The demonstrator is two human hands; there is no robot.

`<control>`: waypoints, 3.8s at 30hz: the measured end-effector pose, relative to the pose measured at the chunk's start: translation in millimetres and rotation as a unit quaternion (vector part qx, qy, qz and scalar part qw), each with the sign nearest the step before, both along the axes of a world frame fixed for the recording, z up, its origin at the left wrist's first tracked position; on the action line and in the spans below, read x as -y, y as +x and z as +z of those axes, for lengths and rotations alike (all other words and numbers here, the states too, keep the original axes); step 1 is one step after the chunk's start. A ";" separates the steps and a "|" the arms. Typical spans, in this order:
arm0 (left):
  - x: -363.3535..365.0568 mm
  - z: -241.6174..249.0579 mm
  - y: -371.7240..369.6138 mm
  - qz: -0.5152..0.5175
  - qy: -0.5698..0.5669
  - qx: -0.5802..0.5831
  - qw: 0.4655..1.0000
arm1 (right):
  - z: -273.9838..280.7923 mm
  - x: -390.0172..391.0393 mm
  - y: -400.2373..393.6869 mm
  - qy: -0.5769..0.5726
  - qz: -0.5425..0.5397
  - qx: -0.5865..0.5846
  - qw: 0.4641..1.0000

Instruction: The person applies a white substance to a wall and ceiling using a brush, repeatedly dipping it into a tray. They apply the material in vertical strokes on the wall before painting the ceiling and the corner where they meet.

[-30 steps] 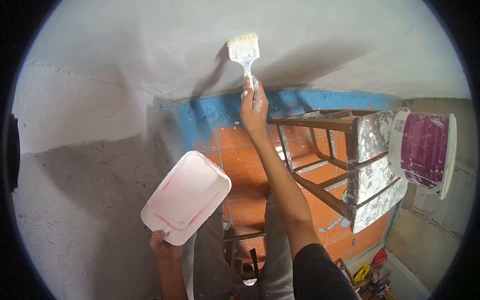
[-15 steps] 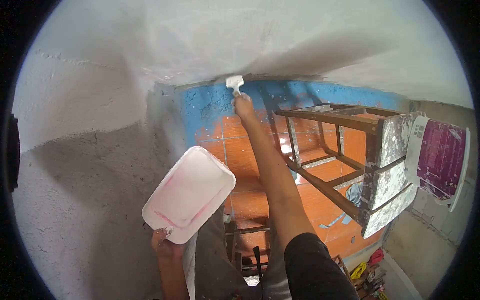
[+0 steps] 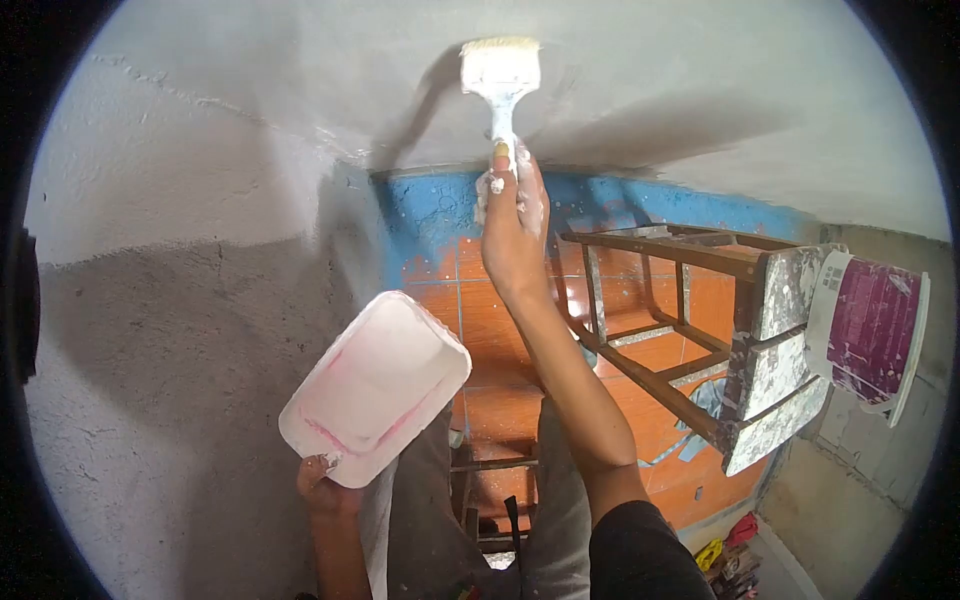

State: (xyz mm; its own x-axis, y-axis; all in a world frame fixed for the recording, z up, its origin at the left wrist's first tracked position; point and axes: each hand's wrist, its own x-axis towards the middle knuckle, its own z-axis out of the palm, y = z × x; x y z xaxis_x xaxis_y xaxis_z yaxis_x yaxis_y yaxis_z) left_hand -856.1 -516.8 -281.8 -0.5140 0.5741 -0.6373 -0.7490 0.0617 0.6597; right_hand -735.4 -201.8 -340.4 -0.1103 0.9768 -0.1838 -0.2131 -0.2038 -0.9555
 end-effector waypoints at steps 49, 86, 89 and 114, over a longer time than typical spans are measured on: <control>44.9 -38.5 6.3 0.030 -0.012 0.008 0.999 | -307.5 -5.5 -37.2 -0.012 -0.065 0.266 0.962; 47.5 -35.1 2.6 0.028 -0.026 -0.001 0.999 | -280.9 -8.3 -45.9 -0.037 -0.001 0.112 0.993; 51.3 -35.1 3.5 0.022 -0.042 0.002 0.999 | -314.7 -4.3 -48.9 -0.186 0.034 0.243 0.952; 35.2 -15.7 8.3 0.044 -0.020 0.026 0.998 | -41.5 -7.5 -55.7 0.117 0.024 0.136 0.983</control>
